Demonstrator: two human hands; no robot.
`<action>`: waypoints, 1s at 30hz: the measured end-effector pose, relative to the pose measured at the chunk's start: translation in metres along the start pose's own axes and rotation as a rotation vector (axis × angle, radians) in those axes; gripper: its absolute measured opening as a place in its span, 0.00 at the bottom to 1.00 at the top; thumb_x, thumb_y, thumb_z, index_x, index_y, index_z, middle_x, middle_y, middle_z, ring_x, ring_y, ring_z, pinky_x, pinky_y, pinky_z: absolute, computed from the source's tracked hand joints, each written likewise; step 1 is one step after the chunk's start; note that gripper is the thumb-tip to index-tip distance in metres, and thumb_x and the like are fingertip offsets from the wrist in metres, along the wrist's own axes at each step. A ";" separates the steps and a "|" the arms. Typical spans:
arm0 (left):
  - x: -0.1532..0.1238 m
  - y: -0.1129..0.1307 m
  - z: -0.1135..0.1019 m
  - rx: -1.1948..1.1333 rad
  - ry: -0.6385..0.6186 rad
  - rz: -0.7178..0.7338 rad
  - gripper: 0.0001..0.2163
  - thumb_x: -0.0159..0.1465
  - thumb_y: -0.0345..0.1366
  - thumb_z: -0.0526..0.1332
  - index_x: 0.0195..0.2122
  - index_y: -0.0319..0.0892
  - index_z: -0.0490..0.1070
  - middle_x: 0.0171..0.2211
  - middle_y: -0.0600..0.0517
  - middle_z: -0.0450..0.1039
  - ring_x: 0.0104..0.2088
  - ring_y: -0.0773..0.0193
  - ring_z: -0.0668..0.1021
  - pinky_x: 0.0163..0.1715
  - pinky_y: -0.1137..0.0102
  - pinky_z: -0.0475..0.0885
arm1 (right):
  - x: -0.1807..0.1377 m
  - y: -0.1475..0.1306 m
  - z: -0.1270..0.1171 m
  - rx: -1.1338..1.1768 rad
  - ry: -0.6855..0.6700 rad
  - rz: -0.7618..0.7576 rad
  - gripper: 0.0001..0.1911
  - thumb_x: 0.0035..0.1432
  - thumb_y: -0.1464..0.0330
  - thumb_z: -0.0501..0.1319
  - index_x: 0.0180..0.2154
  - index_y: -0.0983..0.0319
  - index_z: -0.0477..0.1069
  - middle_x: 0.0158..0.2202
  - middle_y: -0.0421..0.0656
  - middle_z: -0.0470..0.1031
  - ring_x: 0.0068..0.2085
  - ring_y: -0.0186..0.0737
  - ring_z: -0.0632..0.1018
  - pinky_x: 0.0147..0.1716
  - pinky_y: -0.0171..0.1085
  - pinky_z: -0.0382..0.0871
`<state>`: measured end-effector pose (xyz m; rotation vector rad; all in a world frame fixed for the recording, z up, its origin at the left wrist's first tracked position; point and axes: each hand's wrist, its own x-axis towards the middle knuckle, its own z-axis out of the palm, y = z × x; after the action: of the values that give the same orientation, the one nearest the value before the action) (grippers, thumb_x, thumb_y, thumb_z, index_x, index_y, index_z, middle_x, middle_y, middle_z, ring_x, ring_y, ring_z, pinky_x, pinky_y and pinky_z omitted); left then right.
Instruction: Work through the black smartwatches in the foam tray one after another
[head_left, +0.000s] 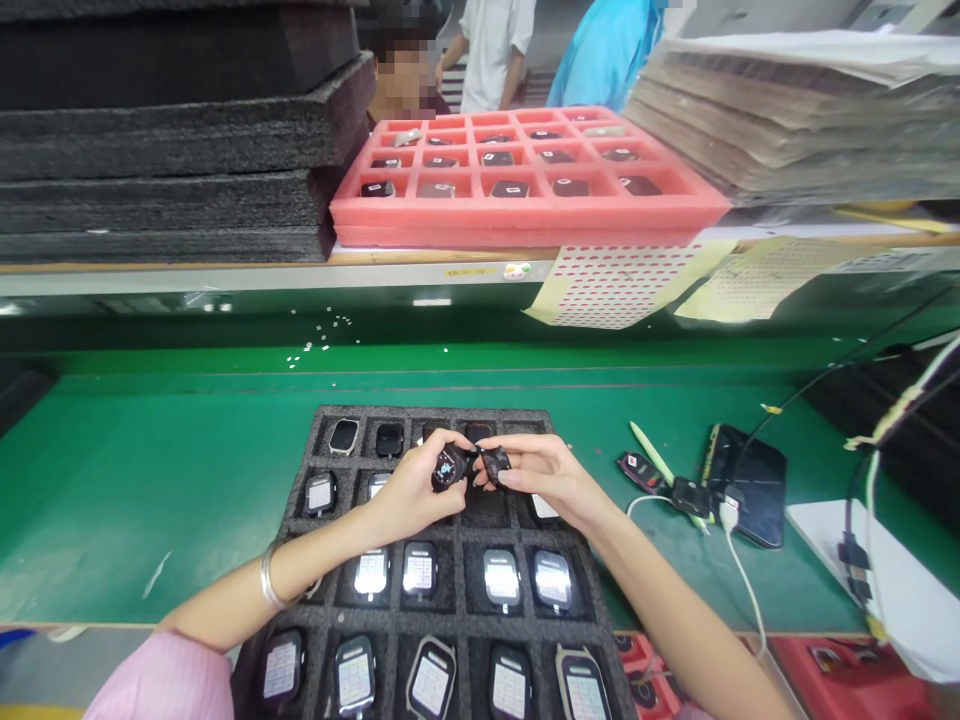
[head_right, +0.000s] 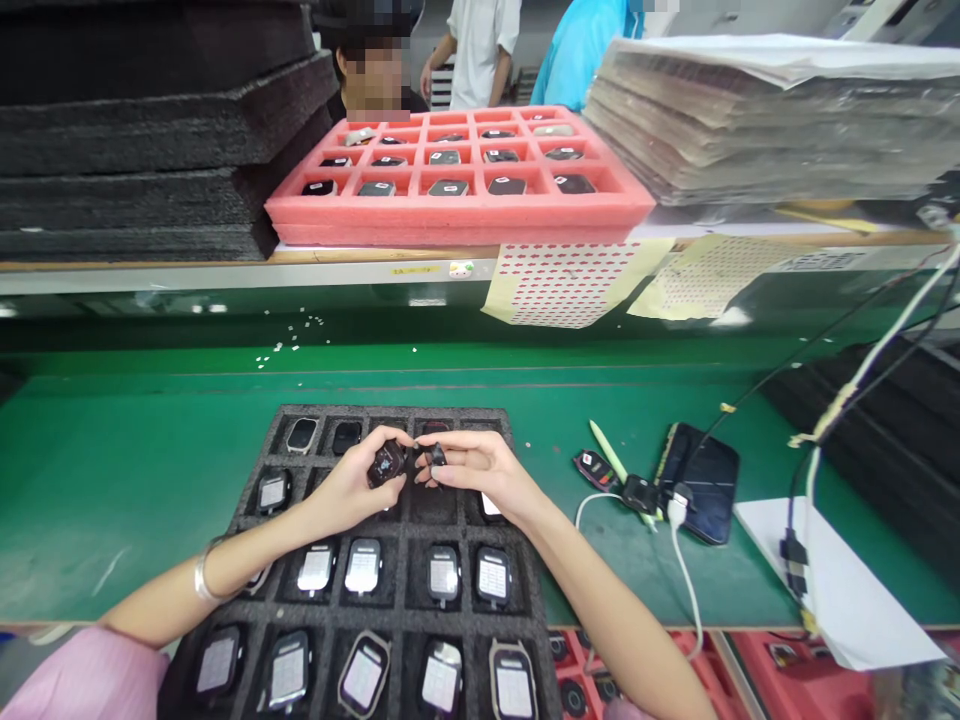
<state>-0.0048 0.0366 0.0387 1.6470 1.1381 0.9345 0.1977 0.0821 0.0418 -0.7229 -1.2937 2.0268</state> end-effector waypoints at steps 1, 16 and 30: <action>0.000 0.001 -0.001 0.006 -0.012 0.000 0.16 0.55 0.25 0.57 0.45 0.43 0.62 0.37 0.52 0.72 0.36 0.63 0.74 0.39 0.70 0.67 | 0.000 0.000 0.000 -0.002 -0.004 0.004 0.19 0.49 0.71 0.70 0.45 0.63 0.76 0.38 0.47 0.79 0.37 0.43 0.80 0.41 0.41 0.73; 0.000 0.001 -0.002 0.051 0.002 0.051 0.16 0.55 0.25 0.57 0.45 0.42 0.61 0.36 0.53 0.69 0.33 0.65 0.72 0.36 0.72 0.66 | 0.000 -0.003 0.002 -0.007 0.019 -0.018 0.19 0.49 0.71 0.70 0.45 0.62 0.76 0.38 0.48 0.79 0.39 0.45 0.80 0.41 0.41 0.73; 0.001 0.000 -0.004 0.047 0.034 0.061 0.16 0.56 0.27 0.58 0.46 0.42 0.62 0.37 0.52 0.70 0.35 0.64 0.73 0.37 0.72 0.66 | 0.000 -0.001 0.001 0.001 -0.005 -0.036 0.19 0.50 0.72 0.69 0.46 0.62 0.76 0.38 0.47 0.79 0.38 0.44 0.79 0.40 0.40 0.73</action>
<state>-0.0077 0.0384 0.0402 1.7184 1.1462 0.9847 0.1973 0.0815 0.0428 -0.6901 -1.2991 2.0021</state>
